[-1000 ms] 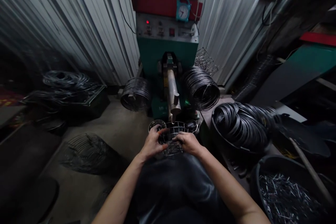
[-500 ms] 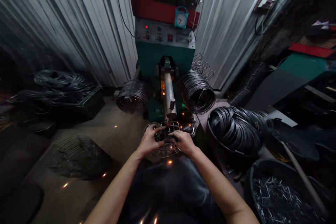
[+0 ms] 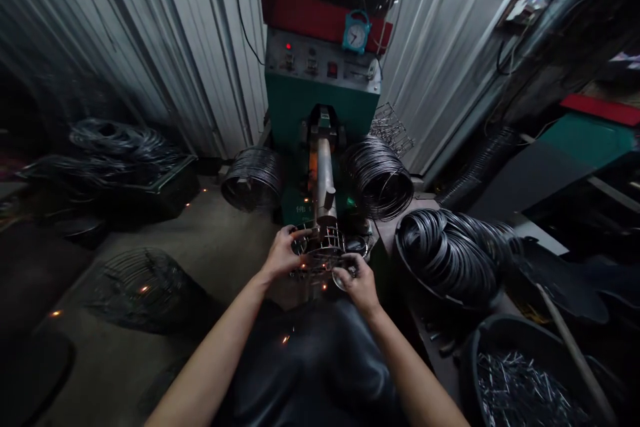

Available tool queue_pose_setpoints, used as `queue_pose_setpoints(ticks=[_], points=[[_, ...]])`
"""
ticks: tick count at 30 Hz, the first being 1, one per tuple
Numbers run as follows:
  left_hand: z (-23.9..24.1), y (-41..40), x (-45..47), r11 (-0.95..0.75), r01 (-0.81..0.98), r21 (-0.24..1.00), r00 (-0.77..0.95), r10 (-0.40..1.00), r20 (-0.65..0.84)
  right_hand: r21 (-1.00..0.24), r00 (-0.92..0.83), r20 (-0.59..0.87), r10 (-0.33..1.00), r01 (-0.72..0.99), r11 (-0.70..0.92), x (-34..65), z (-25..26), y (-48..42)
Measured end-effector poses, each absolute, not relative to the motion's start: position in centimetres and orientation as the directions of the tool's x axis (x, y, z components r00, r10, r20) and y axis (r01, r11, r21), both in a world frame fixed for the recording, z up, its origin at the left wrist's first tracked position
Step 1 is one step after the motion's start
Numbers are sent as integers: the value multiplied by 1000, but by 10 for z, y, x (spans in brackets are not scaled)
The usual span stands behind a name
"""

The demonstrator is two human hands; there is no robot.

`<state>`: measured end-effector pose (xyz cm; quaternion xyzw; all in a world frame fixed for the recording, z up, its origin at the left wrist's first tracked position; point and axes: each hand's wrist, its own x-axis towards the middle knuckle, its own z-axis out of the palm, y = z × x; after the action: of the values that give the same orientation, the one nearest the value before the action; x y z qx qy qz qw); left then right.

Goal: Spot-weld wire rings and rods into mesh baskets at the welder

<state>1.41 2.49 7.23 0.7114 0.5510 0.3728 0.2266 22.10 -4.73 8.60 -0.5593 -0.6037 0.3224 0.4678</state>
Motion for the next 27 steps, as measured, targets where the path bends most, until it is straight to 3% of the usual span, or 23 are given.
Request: queue_pose_setpoints(ticks=[3, 7, 15, 20, 24, 27], points=[[70, 32, 13, -245, 607, 756, 52, 962, 269, -979, 130, -95, 987, 168, -116, 232, 70, -67], [70, 38, 11, -225, 615, 756, 39, 966, 255, -929, 97, -368, 925, -69, -362, 242, 53, -77], [74, 37, 13, -175, 647, 742, 10, 975, 221, -863, 122, -423, 898, -355, -358, 252, 39, -83], [79, 34, 14, -149, 670, 728, 11, 982, 190, -749, 62, -510, 858, -522, -407, 262, 40, -91], [85, 31, 17, -128, 691, 711, -11, 982, 187, -700, 41, -542, 840, -575, -424, 267, 45, -92], [87, 30, 16, -128, 697, 706, -6, 983, 185, -767, 127, -493, 860, -530, -362, 268, 45, -95]])
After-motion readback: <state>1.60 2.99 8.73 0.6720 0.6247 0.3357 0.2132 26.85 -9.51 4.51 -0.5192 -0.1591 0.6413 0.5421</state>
